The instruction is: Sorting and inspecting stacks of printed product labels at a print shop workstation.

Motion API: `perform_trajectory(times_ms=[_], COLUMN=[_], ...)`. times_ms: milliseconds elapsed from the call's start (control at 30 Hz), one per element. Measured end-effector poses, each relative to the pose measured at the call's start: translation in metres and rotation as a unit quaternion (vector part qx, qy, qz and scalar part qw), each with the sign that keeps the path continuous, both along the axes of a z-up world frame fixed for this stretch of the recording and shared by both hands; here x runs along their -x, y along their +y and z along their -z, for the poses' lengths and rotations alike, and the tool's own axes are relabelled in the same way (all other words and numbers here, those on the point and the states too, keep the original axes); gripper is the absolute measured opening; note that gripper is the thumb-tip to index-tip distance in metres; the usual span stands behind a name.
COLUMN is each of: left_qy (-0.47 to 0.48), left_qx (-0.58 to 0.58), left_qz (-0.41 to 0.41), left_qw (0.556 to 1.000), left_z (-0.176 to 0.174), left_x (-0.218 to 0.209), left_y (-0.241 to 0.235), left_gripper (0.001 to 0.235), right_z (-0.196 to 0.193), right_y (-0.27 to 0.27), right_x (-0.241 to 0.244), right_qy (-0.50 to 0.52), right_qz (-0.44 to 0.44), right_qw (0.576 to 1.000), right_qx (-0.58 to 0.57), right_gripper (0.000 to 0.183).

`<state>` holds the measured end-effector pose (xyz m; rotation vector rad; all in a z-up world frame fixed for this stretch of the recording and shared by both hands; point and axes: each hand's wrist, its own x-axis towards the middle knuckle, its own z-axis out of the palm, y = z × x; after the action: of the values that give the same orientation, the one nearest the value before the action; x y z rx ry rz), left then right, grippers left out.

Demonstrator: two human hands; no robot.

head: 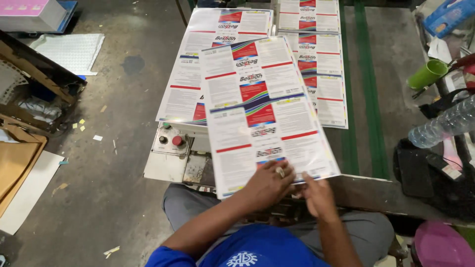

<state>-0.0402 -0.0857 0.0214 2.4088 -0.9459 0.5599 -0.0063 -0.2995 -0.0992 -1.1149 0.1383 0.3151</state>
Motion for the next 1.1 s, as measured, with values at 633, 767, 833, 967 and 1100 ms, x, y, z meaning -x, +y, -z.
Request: perform_trajectory(times_ms=[633,767,833,967,1100], left_qy=[-0.021,0.015,0.047,-0.027,-0.028], left_qx=[-0.187,-0.129,-0.112,-0.052,-0.037], left_qz=[-0.307,-0.289,-0.289,-0.284,-0.275], left_qw=[0.933,0.948,0.95,0.957,0.96], left_z=[0.032,-0.003,-0.016,-0.018,-0.019], left_x=[-0.043,-0.026,-0.019,-0.009,-0.005], left_y=[0.149,0.136,0.129,0.121,0.118], left_gripper=[0.054,0.021,0.012,0.013,0.017], right_z=[0.123,0.112,0.103,0.108,0.1], right_y=[-0.185,-0.157,-0.138,-0.111,-0.095], right_x=[0.072,0.064,0.05,-0.002,-0.06], right_qy=[0.073,0.106,0.101,0.058,0.045], right_qz=[0.203,0.17,0.149,0.103,0.084], right_qw=[0.962,0.959,0.964,0.972,0.979], right_qx=[0.17,0.199,0.193,0.205,0.181], right_gripper=[0.024,0.025,0.025,0.027,0.031])
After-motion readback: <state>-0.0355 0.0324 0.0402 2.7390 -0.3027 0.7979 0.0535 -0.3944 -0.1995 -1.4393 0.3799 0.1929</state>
